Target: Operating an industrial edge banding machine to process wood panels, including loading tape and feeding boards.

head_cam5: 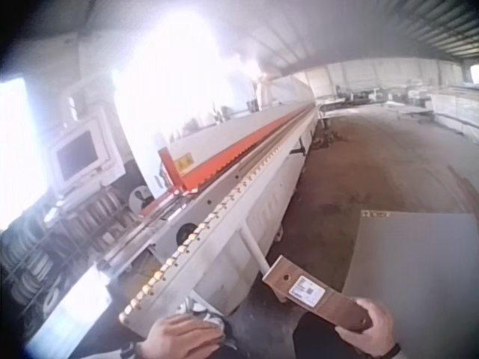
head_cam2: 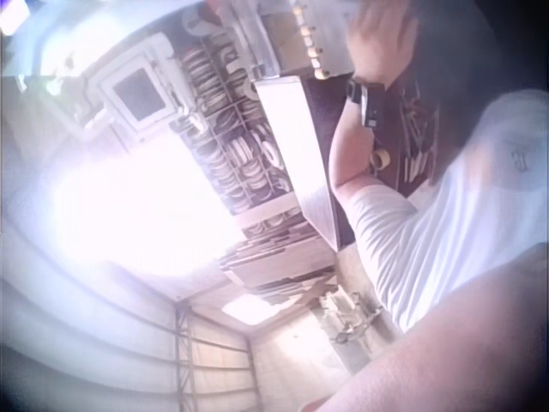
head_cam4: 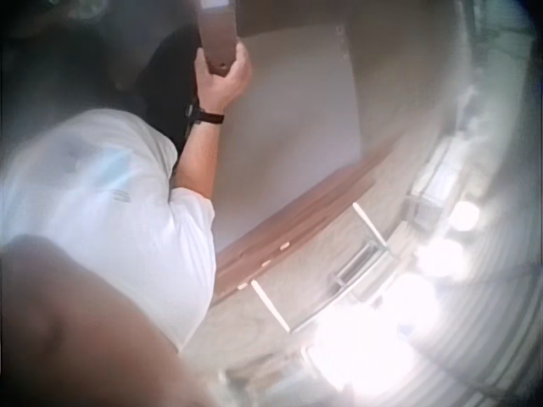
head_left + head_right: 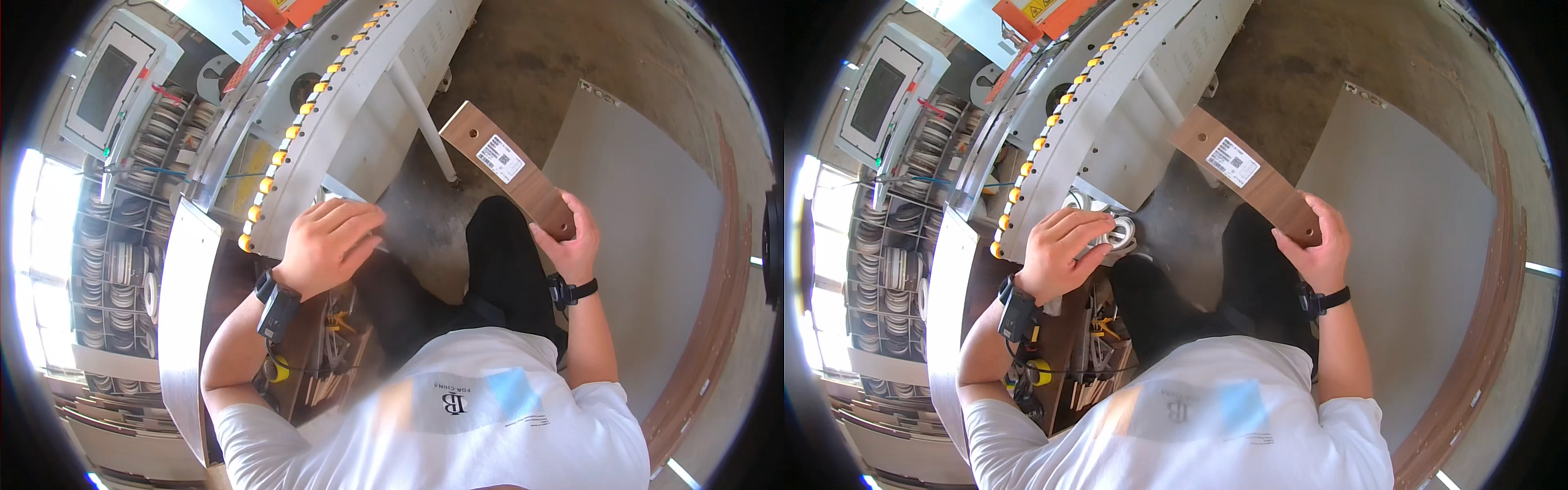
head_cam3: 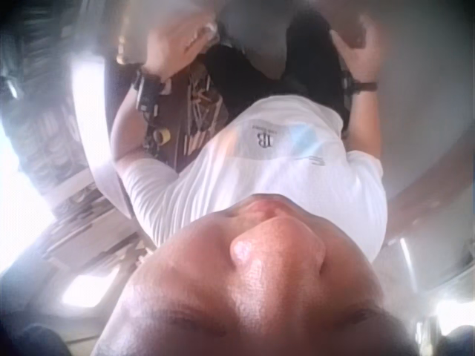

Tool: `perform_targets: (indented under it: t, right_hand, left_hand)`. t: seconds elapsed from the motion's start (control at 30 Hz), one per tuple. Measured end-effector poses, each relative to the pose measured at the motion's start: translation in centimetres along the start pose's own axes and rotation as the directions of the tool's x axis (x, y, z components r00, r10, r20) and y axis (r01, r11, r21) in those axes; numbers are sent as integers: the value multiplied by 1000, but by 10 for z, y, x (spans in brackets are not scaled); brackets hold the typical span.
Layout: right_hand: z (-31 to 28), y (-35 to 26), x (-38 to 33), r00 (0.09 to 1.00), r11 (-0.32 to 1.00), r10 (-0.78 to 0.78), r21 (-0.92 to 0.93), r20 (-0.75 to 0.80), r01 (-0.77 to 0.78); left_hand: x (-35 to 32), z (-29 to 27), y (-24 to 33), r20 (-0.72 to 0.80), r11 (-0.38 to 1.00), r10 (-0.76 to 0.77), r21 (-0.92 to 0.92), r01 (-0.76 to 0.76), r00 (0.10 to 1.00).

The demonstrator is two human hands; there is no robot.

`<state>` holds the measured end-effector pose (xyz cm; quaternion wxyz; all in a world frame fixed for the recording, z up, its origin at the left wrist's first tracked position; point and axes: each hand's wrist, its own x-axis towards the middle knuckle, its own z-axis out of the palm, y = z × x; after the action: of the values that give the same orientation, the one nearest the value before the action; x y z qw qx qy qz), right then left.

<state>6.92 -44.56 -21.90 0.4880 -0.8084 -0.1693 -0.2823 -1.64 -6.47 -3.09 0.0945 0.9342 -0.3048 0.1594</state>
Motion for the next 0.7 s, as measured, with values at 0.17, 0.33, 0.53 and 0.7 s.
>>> perform_targets:
  t: [0.17,0.33,0.53,0.7]
  right_hand:
    - [0,-15,7,999,998,3,55,50,-6]
    - [-2,-30,7,988,964,112,230,105,-134]
    - [6,-34,3,904,743,331,517,270,-426]
    - [35,-49,-4,812,192,190,790,552,-583]
  left_hand:
    - [0,-6,4,-12,999,-47,13,47,999]
    - [3,0,8,-68,997,-62,-54,58,996]
    - [2,9,4,-75,989,-94,-124,84,993]
    - [8,30,19,-8,946,-128,-300,120,992]
